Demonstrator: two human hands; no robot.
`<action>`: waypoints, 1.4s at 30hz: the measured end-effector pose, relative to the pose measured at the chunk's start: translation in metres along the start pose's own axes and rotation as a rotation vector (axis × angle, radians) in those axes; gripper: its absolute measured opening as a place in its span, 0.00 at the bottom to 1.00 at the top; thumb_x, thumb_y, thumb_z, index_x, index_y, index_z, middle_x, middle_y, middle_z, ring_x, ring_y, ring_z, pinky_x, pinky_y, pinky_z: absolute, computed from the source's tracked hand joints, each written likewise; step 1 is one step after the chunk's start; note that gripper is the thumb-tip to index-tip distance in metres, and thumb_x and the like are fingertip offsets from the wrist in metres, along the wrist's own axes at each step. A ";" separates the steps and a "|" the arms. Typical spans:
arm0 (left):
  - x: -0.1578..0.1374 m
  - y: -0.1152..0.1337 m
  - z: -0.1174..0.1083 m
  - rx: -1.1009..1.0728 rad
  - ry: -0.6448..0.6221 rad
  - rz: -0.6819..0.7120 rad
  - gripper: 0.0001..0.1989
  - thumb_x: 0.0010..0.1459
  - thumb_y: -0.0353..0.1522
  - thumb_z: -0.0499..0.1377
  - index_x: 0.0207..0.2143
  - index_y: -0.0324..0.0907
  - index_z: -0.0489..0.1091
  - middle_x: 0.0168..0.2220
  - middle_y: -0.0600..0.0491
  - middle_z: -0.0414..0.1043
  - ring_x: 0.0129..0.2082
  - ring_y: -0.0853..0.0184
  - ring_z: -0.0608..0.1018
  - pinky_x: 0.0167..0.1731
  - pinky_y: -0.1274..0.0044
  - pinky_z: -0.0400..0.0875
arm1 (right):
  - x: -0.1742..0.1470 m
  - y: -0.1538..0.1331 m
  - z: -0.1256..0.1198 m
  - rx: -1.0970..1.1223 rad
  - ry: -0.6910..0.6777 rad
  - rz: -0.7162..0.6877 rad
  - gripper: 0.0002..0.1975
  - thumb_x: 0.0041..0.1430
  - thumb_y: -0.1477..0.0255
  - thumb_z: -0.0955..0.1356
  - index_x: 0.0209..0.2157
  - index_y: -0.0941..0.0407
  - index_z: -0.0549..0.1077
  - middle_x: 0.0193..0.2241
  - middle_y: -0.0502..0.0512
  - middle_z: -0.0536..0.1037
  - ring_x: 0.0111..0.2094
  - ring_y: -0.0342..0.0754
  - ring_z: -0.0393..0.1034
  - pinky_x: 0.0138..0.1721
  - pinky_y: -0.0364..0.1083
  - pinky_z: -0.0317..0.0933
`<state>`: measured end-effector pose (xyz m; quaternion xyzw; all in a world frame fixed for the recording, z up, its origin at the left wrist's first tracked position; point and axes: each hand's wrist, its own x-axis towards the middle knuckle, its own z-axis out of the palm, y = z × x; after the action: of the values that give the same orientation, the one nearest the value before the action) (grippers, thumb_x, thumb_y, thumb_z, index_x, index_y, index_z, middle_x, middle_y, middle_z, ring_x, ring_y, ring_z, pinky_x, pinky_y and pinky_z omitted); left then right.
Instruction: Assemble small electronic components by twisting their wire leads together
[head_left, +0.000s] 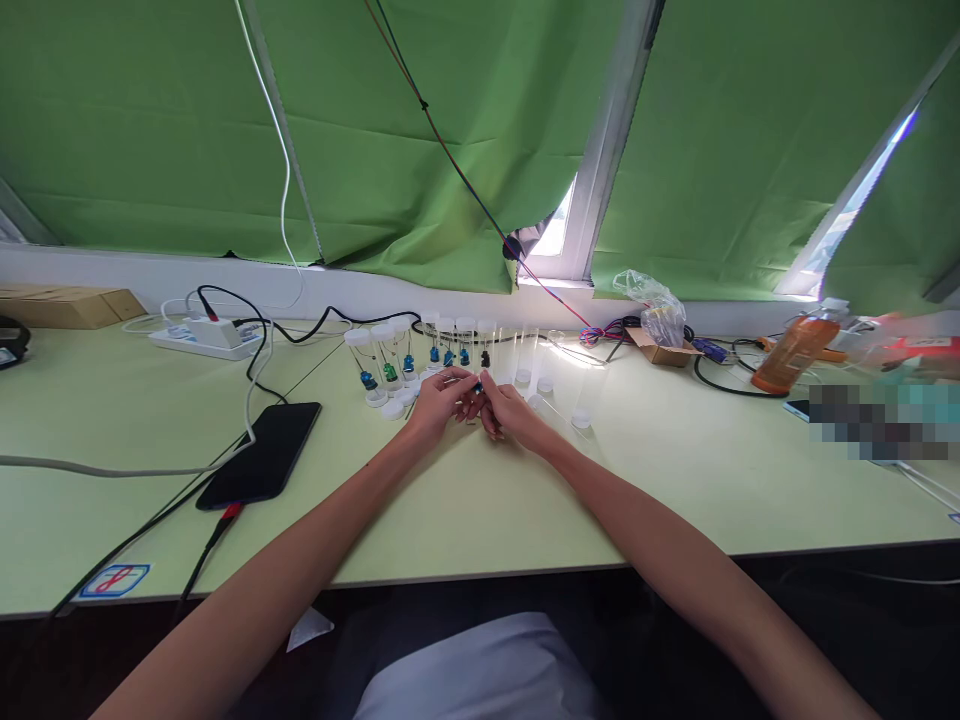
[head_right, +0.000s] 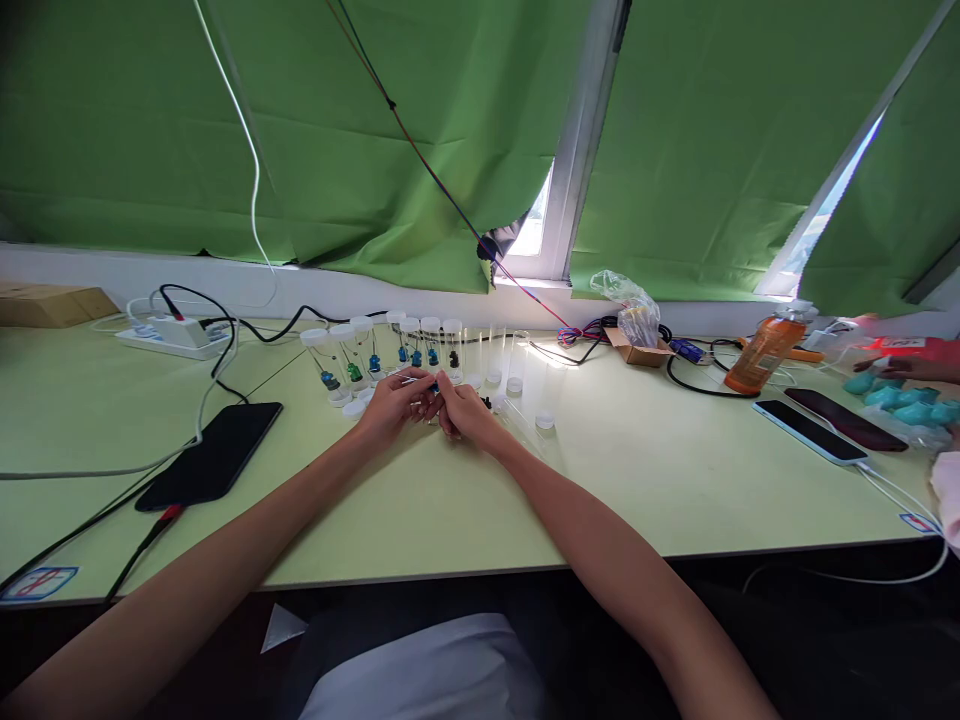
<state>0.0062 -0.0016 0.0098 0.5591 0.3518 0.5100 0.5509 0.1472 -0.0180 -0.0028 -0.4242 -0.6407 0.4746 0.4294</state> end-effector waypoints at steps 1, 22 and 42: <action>0.000 0.000 0.000 -0.002 -0.004 -0.002 0.16 0.46 0.41 0.68 0.28 0.40 0.68 0.17 0.57 0.65 0.15 0.72 0.68 0.15 0.80 0.53 | 0.000 0.000 0.000 -0.001 0.000 -0.001 0.39 0.59 0.40 0.52 0.18 0.58 0.69 0.08 0.49 0.63 0.10 0.40 0.56 0.15 0.42 0.54; -0.002 0.002 0.002 0.053 0.014 0.031 0.16 0.46 0.42 0.68 0.27 0.40 0.69 0.18 0.55 0.68 0.16 0.73 0.67 0.15 0.80 0.54 | 0.000 0.001 -0.001 -0.017 0.017 0.003 0.38 0.58 0.39 0.50 0.19 0.57 0.66 0.08 0.49 0.63 0.10 0.40 0.56 0.14 0.42 0.53; 0.000 -0.001 0.001 0.068 0.056 0.075 0.18 0.45 0.43 0.68 0.29 0.39 0.70 0.20 0.55 0.70 0.15 0.75 0.66 0.15 0.80 0.57 | -0.001 0.000 0.000 0.049 -0.066 0.059 0.40 0.59 0.39 0.49 0.18 0.58 0.68 0.08 0.48 0.62 0.10 0.40 0.56 0.14 0.40 0.52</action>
<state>0.0069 -0.0018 0.0087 0.5760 0.3631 0.5334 0.5019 0.1471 -0.0195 -0.0030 -0.4163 -0.6299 0.5165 0.4039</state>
